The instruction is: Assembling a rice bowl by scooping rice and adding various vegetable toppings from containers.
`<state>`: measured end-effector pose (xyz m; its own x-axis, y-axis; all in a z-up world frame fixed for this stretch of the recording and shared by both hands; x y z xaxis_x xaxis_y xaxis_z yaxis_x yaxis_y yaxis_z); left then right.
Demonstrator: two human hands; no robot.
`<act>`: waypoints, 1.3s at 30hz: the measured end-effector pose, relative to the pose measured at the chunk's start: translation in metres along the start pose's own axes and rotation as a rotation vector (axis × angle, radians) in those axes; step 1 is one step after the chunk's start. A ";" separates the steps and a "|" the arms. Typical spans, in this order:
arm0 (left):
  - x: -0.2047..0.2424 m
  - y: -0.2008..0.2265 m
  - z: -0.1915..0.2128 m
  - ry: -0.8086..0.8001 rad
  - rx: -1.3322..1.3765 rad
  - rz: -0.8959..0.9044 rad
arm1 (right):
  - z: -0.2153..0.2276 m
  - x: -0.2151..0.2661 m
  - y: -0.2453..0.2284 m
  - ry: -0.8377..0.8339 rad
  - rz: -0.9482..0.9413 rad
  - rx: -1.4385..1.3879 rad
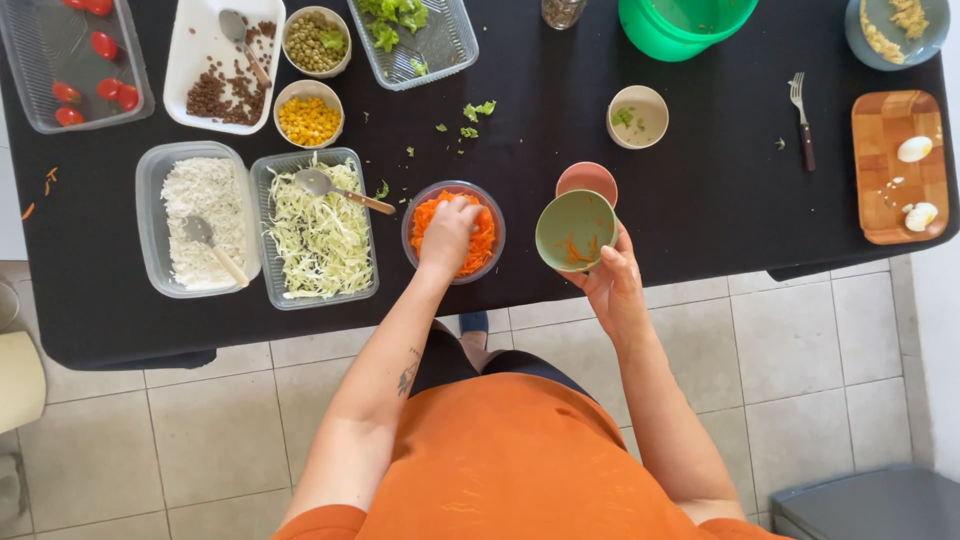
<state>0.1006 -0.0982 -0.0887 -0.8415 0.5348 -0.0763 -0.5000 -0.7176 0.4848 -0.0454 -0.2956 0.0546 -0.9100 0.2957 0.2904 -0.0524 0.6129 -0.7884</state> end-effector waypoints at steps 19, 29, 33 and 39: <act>0.047 0.020 0.022 -0.129 0.052 -0.068 | -0.009 -0.002 0.003 -0.037 -0.039 -0.010; 0.029 0.002 0.037 0.160 -0.252 0.150 | -0.004 -0.005 0.002 -0.037 -0.024 -0.004; 0.032 0.002 0.037 0.176 -0.278 0.183 | -0.002 -0.003 -0.002 -0.036 -0.018 -0.006; 0.046 0.025 0.066 0.118 -0.325 0.206 | 0.004 -0.006 0.001 -0.022 -0.011 -0.021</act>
<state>0.0628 -0.0617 -0.0225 -0.9390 0.3239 -0.1153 -0.3414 -0.9182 0.2008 -0.0411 -0.2995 0.0498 -0.9182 0.2727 0.2873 -0.0546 0.6312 -0.7737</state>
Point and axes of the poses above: each hand's wrist, its own x-axis away from the middle knuckle, its own z-axis out of the back of the hand, y = z × x, the point moved 2 cm from there along -x, towards the middle knuckle, and after that the axes turned 3 degrees about y, right-handed, at the moved point
